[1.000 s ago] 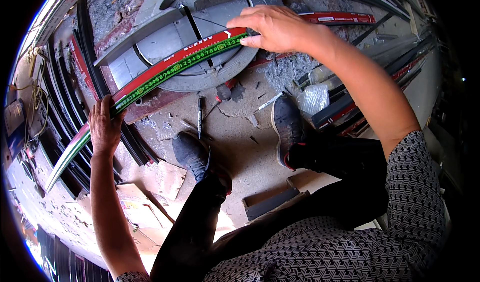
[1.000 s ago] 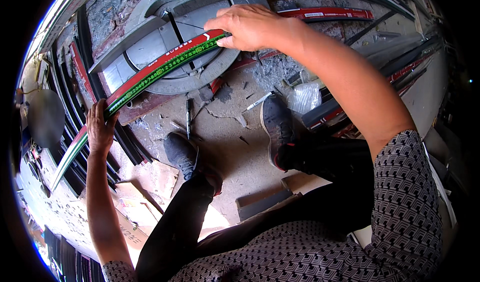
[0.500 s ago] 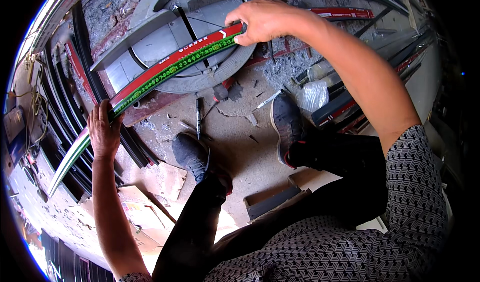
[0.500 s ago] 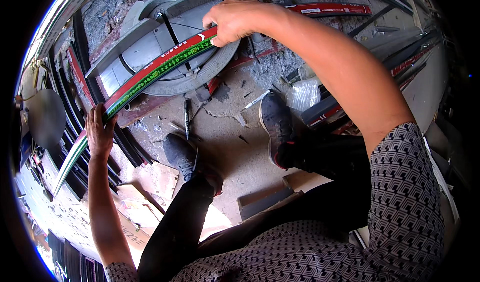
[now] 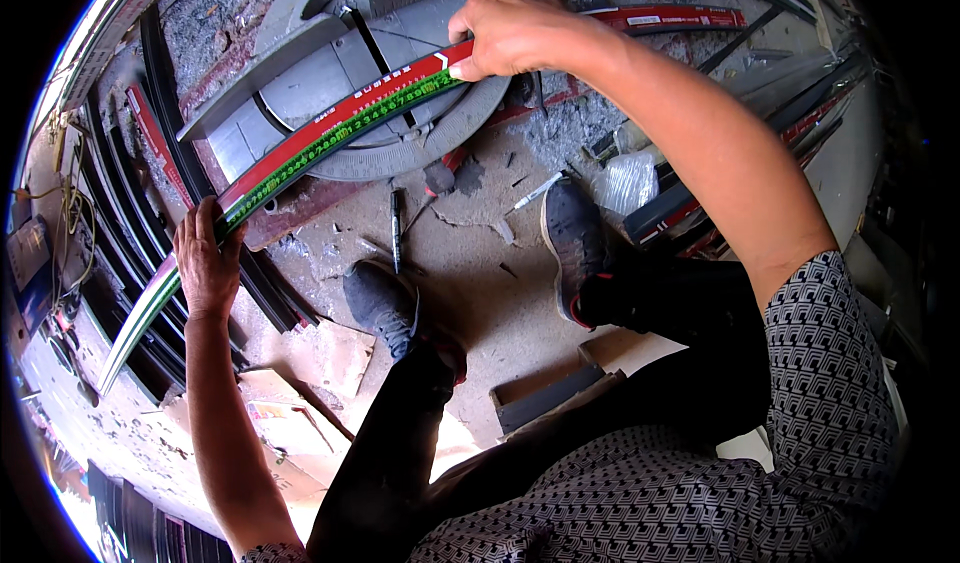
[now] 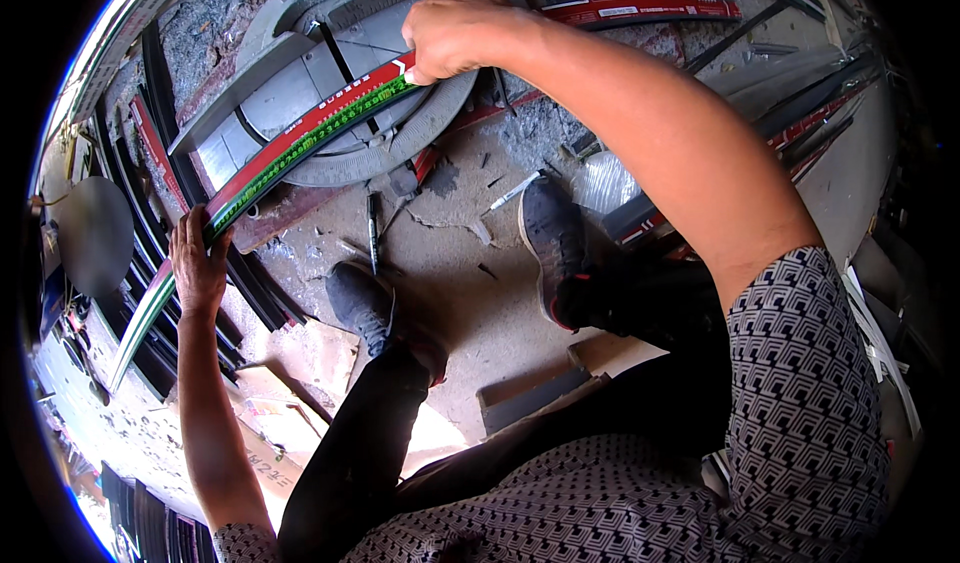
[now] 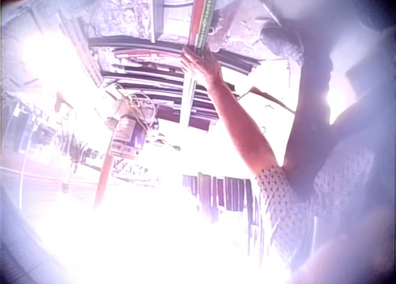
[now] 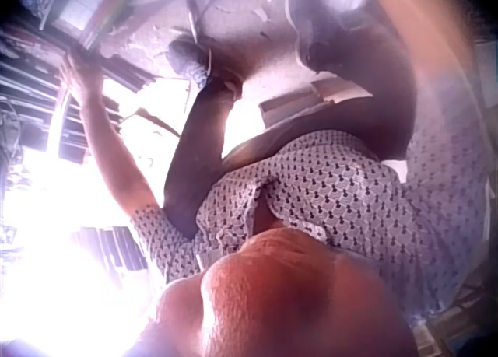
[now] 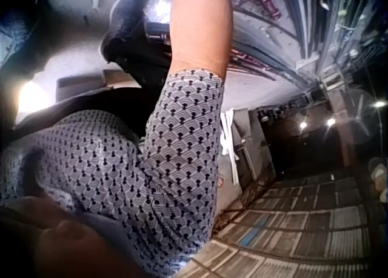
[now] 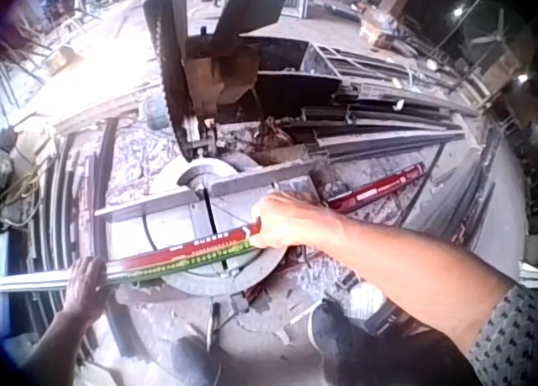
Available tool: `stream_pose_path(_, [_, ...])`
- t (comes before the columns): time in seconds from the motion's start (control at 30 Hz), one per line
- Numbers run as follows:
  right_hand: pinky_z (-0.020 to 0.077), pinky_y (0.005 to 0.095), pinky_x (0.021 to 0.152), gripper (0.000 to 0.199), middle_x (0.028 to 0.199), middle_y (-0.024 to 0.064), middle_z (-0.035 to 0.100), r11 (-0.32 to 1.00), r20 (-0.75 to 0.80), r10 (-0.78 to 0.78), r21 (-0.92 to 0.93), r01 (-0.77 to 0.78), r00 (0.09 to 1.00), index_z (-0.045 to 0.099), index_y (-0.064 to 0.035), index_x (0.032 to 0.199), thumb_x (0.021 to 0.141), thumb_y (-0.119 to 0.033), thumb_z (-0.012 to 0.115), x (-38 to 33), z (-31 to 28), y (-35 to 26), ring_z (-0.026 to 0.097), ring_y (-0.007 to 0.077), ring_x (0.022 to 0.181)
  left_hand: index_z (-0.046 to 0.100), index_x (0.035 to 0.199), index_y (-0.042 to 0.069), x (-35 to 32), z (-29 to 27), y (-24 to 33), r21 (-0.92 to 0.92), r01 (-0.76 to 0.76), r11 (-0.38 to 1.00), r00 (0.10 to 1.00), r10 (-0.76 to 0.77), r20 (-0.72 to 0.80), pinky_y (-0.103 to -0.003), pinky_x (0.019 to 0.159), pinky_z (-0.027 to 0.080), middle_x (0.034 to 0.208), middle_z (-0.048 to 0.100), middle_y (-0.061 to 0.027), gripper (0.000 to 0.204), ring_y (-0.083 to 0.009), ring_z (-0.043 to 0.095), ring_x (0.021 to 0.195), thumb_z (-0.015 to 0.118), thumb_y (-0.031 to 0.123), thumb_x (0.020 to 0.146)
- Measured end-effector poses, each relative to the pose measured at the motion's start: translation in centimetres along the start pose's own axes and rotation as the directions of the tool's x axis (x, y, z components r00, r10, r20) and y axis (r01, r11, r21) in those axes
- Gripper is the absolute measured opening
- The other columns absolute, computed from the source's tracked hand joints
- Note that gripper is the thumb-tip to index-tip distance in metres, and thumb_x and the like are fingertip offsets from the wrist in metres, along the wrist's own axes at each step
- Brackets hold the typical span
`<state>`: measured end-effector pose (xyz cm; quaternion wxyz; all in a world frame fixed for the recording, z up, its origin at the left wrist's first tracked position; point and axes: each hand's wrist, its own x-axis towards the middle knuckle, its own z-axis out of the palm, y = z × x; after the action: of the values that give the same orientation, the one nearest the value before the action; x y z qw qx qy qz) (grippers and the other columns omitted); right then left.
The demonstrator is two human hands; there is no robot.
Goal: The person measures a long red and black profile with a tape measure and marks it with a marker. They then place the profile on a miter saw, align it, and cut it. The person repeats this process for another profile.
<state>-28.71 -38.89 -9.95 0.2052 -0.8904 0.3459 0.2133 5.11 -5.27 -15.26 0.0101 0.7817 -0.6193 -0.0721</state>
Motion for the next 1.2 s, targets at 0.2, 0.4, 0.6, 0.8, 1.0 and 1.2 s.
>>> stream_pose_path(0.2, [0.0548,0.0492,0.097,0.048,0.118,0.0138,0.076,0.995,0.020,0.070,-0.073,-0.069,0.997,0.077,-0.0151,0.122,0.085,-0.044,0.084,0.3,-0.1,-1.6,0.071,0.0327,0.117,0.055,0.140,0.006,0.0,-0.1,-0.2,0.004,-0.006,1.000,1.000,0.006,0.028,-0.051,0.106,0.043,0.119,0.064,-0.0148,0.054,-0.0383,0.061,0.114,0.072,0.033,0.097])
stream_pose_path(0.4, [0.0552,0.0497,0.094,0.041,0.110,0.0120,0.078,0.989,-0.027,0.098,-0.104,-0.101,0.995,0.078,-0.0157,0.116,0.087,-0.044,0.083,0.8,0.2,-1.7,0.073,0.0328,0.111,0.053,0.141,0.006,0.3,-0.3,-0.1,-0.001,-0.001,1.000,0.998,0.001,0.056,-0.052,0.108,0.042,0.122,0.063,-0.0156,0.057,-0.0389,0.059,0.117,0.072,0.036,0.097])
stream_pose_path(0.6, [0.0550,0.0509,0.094,0.040,0.109,0.0133,0.078,0.996,-0.065,0.048,-0.077,-0.053,0.997,0.078,-0.0151,0.115,0.086,-0.042,0.084,0.6,0.7,-1.3,0.074,0.0341,0.110,0.053,0.142,0.007,0.2,-0.4,0.2,0.004,0.015,1.000,0.998,-0.015,0.067,-0.052,0.110,0.042,0.123,0.064,-0.0156,0.057,-0.0386,0.059,0.118,0.073,0.035,0.096])
stream_pose_path(0.8, [0.0551,0.0508,0.094,0.040,0.111,0.0135,0.078,0.996,-0.039,0.053,-0.063,-0.055,0.998,0.077,-0.0139,0.114,0.086,-0.042,0.084,0.7,0.5,-1.4,0.073,0.0343,0.111,0.054,0.142,0.009,0.3,-0.4,0.2,-0.006,0.023,1.000,0.997,-0.022,0.069,-0.052,0.112,0.041,0.124,0.065,-0.0150,0.056,-0.0380,0.060,0.121,0.075,0.032,0.095])
stream_pose_path(1.0, [0.0548,0.0501,0.095,0.040,0.114,0.0131,0.078,0.995,-0.018,0.070,-0.070,-0.071,0.997,0.077,-0.0137,0.115,0.087,-0.042,0.083,0.8,0.4,-1.5,0.072,0.0344,0.114,0.055,0.142,0.009,0.8,-1.3,1.0,-0.027,0.132,0.991,0.978,-0.126,0.166,-0.051,0.115,0.039,0.130,0.066,-0.0147,0.057,-0.0383,0.059,0.125,0.078,0.028,0.093])
stream_pose_path(1.2, [0.0550,0.0503,0.097,0.040,0.119,0.0128,0.076,0.995,-0.017,0.067,-0.076,-0.068,0.998,0.076,-0.0127,0.118,0.087,-0.037,0.082,1.1,0.4,-1.8,0.072,0.0339,0.117,0.056,0.143,0.007,0.8,-1.6,0.7,-0.021,0.101,0.995,0.980,-0.095,0.173,-0.050,0.110,0.044,0.133,0.066,-0.0161,0.058,-0.0386,0.059,0.127,0.077,0.026,0.093])
